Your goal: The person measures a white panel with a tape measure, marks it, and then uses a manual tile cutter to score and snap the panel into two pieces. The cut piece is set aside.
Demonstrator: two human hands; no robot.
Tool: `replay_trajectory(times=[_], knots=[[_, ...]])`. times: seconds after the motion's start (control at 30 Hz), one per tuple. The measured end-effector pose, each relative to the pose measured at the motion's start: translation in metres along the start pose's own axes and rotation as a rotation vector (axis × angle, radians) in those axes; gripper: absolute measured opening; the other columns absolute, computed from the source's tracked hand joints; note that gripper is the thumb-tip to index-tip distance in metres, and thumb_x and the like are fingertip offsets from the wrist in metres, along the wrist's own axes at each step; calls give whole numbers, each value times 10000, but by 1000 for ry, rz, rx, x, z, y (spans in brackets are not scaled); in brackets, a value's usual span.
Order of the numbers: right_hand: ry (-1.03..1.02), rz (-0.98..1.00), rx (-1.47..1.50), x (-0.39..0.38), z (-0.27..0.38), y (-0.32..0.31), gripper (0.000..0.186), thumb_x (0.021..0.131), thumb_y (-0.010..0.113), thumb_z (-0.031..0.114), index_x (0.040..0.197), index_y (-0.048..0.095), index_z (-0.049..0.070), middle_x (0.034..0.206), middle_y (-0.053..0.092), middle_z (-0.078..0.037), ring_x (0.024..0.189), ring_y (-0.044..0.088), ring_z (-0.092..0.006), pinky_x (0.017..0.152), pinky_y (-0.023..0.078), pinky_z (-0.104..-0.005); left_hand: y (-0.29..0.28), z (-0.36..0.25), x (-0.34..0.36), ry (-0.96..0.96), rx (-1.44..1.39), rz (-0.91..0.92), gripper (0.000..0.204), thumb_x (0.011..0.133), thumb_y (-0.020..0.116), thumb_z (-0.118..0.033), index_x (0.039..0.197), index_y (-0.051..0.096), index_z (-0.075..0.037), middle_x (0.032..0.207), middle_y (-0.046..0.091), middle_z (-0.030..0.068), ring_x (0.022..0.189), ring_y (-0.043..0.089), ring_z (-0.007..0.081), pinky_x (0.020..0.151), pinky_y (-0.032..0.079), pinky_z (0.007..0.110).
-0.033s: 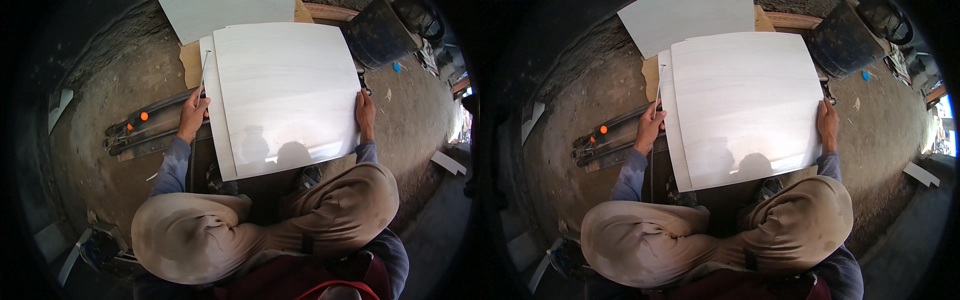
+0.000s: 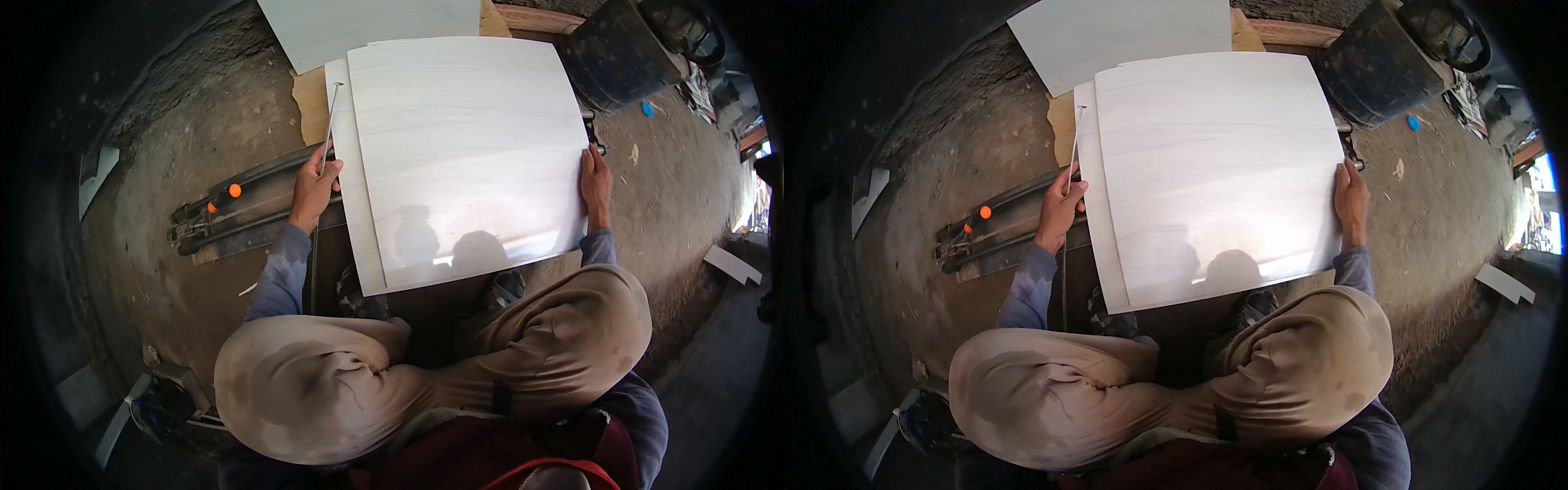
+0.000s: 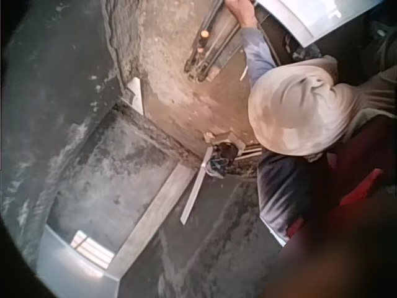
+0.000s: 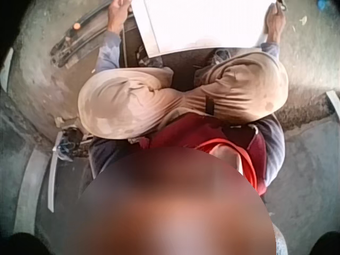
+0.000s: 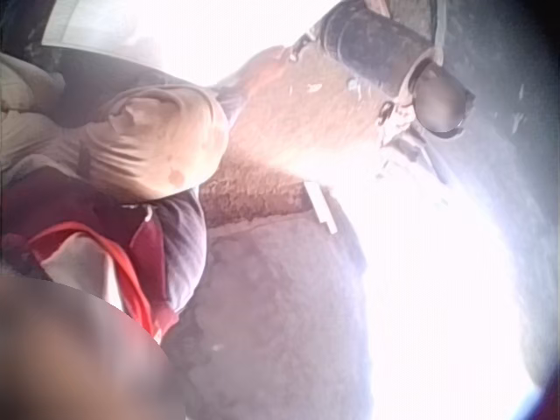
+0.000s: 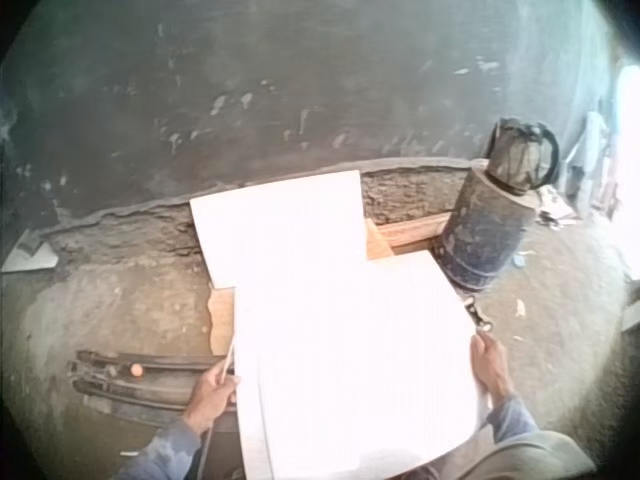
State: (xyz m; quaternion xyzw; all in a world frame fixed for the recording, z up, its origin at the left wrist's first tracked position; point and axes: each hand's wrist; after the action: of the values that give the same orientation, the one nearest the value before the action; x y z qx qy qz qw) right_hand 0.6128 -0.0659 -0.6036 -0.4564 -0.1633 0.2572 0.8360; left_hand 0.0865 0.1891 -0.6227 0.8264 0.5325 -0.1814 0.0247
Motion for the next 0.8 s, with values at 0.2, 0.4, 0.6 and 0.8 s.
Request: replay_trajectory(times=[0.2, 0.4, 0.6, 0.8], knots=[[-16, -24, 29, 4, 1, 4, 557, 1081, 513, 460, 1487, 605, 90, 1444, 643, -210, 1354, 605, -384, 1148, 461, -461, 1, -2, 7, 9, 14, -23, 609, 994, 719, -210, 1550, 521, -61, 881, 627, -37, 661, 508, 50, 626, 435, 222], [-24, -28, 43, 6, 2, 7, 549, 1085, 512, 458, 1489, 607, 99, 1439, 647, -209, 1337, 618, -391, 1130, 481, -472, 1, -5, 9, 4, 32, -15, 604, 992, 721, -218, 1548, 536, -68, 890, 628, -46, 668, 504, 50, 627, 433, 220], [-6, -17, 5, 5, 6, 3, 533, 1085, 509, 455, 1494, 608, 129, 1421, 656, -220, 1314, 636, -395, 1120, 490, -470, 2, -5, 7, 9, 32, -29, 602, 999, 722, -222, 1543, 534, -44, 858, 594, -64, 674, 494, 45, 630, 423, 215], [17, -34, -14, 2, 9, 2, 520, 1083, 510, 446, 1485, 613, 132, 1387, 673, -225, 1295, 645, -413, 1094, 505, -471, 2, 0, 11, 12, 39, -43, 599, 1000, 720, -219, 1542, 535, -45, 895, 608, -40, 677, 503, 53, 624, 433, 220]])
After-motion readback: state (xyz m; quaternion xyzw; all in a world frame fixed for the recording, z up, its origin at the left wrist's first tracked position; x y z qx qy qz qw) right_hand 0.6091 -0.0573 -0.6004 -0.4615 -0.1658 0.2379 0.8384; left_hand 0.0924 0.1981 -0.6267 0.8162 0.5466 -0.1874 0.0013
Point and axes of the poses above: each hand's wrist, its own x-axis towards the middle knuckle, its own y-axis out of the palm, z = x × y
